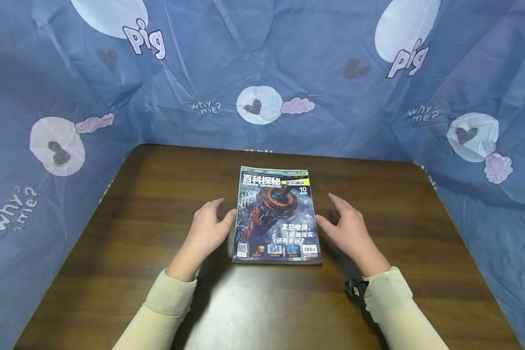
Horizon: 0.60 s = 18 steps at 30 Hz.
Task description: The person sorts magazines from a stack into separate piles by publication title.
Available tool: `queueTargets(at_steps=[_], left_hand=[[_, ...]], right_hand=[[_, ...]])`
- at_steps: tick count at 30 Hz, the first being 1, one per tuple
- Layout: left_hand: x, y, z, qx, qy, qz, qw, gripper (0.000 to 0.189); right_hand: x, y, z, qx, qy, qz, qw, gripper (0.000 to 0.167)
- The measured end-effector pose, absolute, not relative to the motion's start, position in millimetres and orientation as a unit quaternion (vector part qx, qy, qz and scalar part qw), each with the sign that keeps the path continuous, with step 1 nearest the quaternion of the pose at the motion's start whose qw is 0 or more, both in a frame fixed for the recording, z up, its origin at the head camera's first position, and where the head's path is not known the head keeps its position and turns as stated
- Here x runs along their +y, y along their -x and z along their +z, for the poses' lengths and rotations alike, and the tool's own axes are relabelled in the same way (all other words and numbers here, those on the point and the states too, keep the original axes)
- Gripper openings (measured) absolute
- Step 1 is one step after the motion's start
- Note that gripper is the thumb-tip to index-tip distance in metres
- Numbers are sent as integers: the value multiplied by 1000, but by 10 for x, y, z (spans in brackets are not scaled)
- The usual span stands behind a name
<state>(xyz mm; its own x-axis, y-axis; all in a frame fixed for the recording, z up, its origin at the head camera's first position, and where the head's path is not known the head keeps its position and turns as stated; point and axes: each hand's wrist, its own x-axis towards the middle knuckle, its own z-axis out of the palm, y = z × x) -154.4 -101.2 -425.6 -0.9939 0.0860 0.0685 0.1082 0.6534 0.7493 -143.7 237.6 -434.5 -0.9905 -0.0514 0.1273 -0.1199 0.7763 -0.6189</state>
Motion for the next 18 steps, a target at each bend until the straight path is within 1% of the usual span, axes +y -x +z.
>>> queueTargets(at_steps=[5, 9, 14, 18], left_hand=[[-986, 1569, -4305, -908, 48, -416, 26, 51], [-963, 1600, -4334, -909, 43, -413, 24, 47], [-919, 1651, -4374, -914, 36, -405, -2, 44], [-890, 1678, -4408, -918, 28, -394, -32, 44]], right_hand=[[2343, 1448, -4392, -934, -37, 351, 54, 67], [2321, 1475, -4419, -928, -28, 368, 50, 61], [2289, 1506, -4468, -920, -19, 390, 46, 53], [2270, 1526, -4520, -918, -1, 395, 29, 49]])
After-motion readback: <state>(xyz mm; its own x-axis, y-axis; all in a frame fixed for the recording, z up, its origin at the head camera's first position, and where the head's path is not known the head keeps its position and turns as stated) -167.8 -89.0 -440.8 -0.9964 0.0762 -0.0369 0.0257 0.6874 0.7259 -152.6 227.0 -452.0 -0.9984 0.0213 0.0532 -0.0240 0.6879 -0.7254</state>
